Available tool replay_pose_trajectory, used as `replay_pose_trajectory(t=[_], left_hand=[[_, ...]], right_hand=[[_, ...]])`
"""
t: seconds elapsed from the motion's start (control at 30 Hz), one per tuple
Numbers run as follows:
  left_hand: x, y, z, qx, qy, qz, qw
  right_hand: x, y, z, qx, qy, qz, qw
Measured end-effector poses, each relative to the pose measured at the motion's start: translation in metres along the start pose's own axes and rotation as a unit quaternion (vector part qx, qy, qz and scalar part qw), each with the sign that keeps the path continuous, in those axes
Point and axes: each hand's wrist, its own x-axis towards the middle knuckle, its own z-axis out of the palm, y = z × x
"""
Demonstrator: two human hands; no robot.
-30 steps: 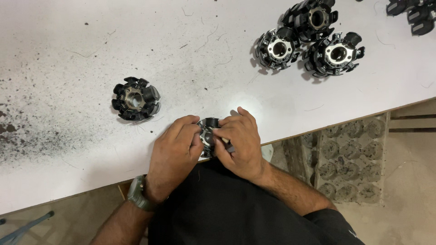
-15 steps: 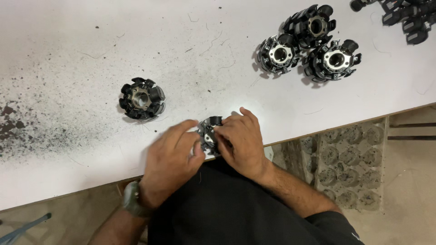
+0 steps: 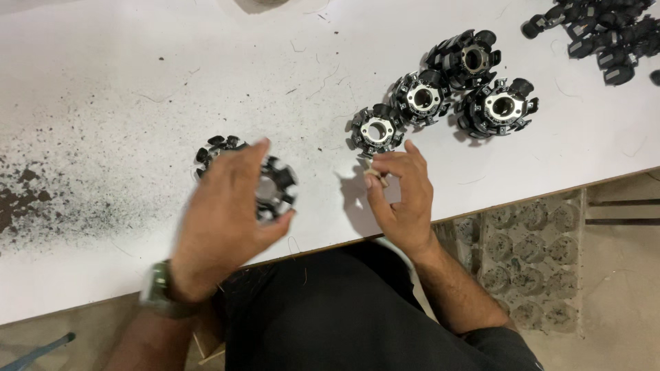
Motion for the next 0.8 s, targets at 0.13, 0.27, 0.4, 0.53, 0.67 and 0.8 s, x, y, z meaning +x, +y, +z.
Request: replay_pose_trajectory(t=[0.13,0.27,0.4,0.53,0.67,0.8], left_hand=[[-0.017,0.037,0.038,-0.056,0.121,0.080,0.988],[-0.025,0.035,0.053,-0.085,0.120,0.042,0.988],[-0.023,0.030,0.054,-0.084,0.108,0.018,0.991],[-0.028,0.022,0.028,-0.107,0.075,-0.018,0.991],[-0.044,0.018,-0.014,0.021,-0.109,-0.035,0.993],[-0.043,0.034,-0.017,0.028,0.036,0.089,0.995]], right_hand=[[-0.020,-0.023,0.007,0.067,-0.026,0.028,0.997],[-0.023,-0.040,0.014,0.071,-0.083,0.023,0.994],[-0.016,-0.048,0.019,0.027,-0.088,0.021,0.996],[-0.013,-0.051,0.018,0.023,-0.102,0.018,0.994],[-0.012,-0.050,0.020,0.028,-0.100,0.014,0.994],[-0.014,-0.050,0.020,0.030,-0.096,0.025,0.995]])
